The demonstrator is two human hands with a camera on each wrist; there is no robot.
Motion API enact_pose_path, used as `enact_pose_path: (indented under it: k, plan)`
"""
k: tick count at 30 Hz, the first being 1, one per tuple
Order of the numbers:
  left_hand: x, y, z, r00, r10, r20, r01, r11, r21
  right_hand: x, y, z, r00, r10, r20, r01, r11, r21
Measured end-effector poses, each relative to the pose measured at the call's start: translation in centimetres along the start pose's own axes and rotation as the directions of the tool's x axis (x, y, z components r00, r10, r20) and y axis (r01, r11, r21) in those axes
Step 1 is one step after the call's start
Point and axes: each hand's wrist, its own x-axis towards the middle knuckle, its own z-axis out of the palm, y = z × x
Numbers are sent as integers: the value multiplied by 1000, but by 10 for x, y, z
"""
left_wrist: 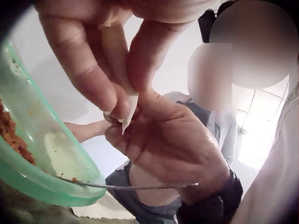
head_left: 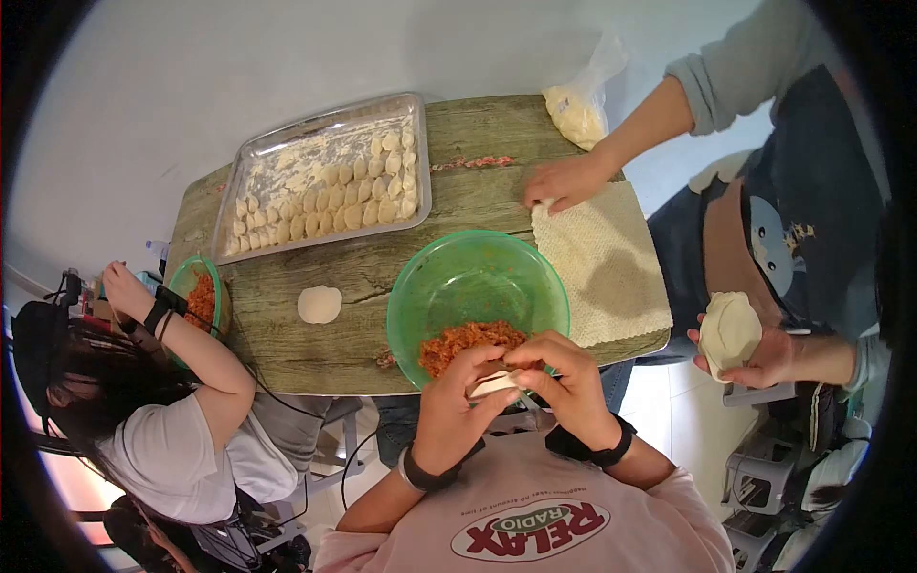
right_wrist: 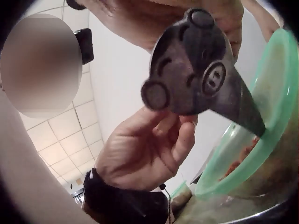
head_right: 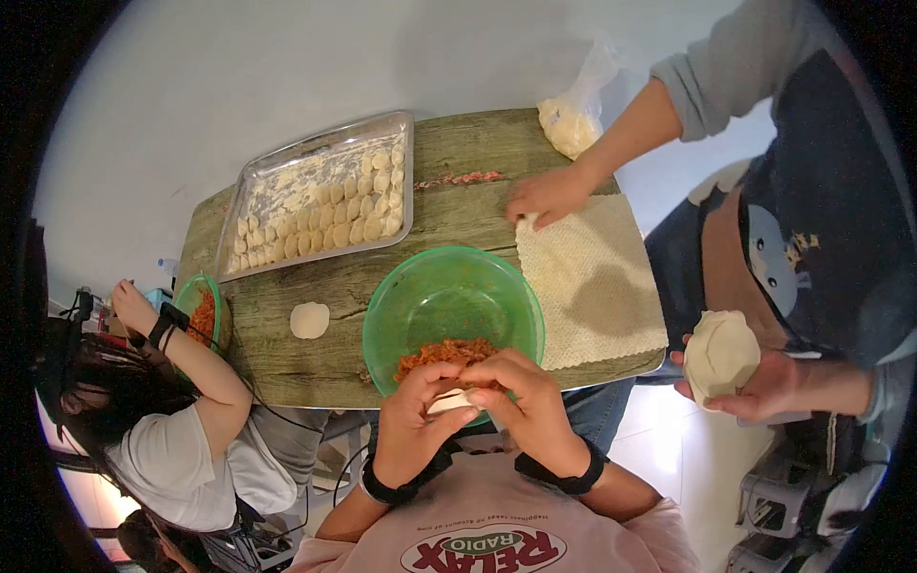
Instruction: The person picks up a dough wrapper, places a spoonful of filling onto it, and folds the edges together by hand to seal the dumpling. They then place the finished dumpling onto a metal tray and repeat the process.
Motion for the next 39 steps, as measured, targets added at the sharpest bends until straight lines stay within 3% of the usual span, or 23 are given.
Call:
enact_pose_path:
  k: [2, 7, 10, 14, 16, 18, 20, 22, 25, 29, 31, 39]
  plan:
    - [0, -1, 0, 1000, 20, -1, -20, 1000, 6, 1, -2, 1, 999, 40, -6, -39, 999, 26]
    - [-1, -2, 5, 994, 101, -41, -98, 992, 80, -1, 4, 4, 994, -104, 30, 107, 982, -154]
    - [-1, -1, 5, 993, 115, -42, -109, 988, 109, -2, 3, 4, 994, -98, 37, 103, 979, -178]
    - [-3, -5, -3, 993, 95, -65, -85, 985, 152, -4, 6, 4, 995, -101, 28, 102, 993, -55]
    - [-3, -7, -5, 992, 91, -92, -79, 989, 123, -4, -2, 6, 996, 90, -23, -84, 979, 188]
    - [-3, -6, -5, 998, 1, -60, -9, 991, -131, -6, 6, 1, 994, 92, 62, -102, 976, 194]
    - [-2, 0, -3, 998, 39, -46, -45, 989, -142, -8, 9, 0, 985, 91, 145, -120, 972, 201]
    - [-1, 4, -4, 997, 76, -34, -80, 985, -152, -10, 10, 1, 941, 289, 177, -332, 892, 309]
    - [-2, 4, -7, 997, 72, -4, -72, 993, -90, -11, 7, 0, 913, 367, 178, -407, 844, 350]
    - [-4, -4, -9, 989, 124, -86, -136, 980, -147, -14, 11, -1, 905, 396, 152, -424, 832, 357]
    - [-5, -8, -11, 986, 130, -103, -146, 975, -165, -14, 13, 0, 954, 277, 112, -299, 861, 411]
    - [-5, -3, -14, 977, 153, -147, -169, 980, -102, -15, 13, 0, 967, 238, 91, -255, 895, 366]
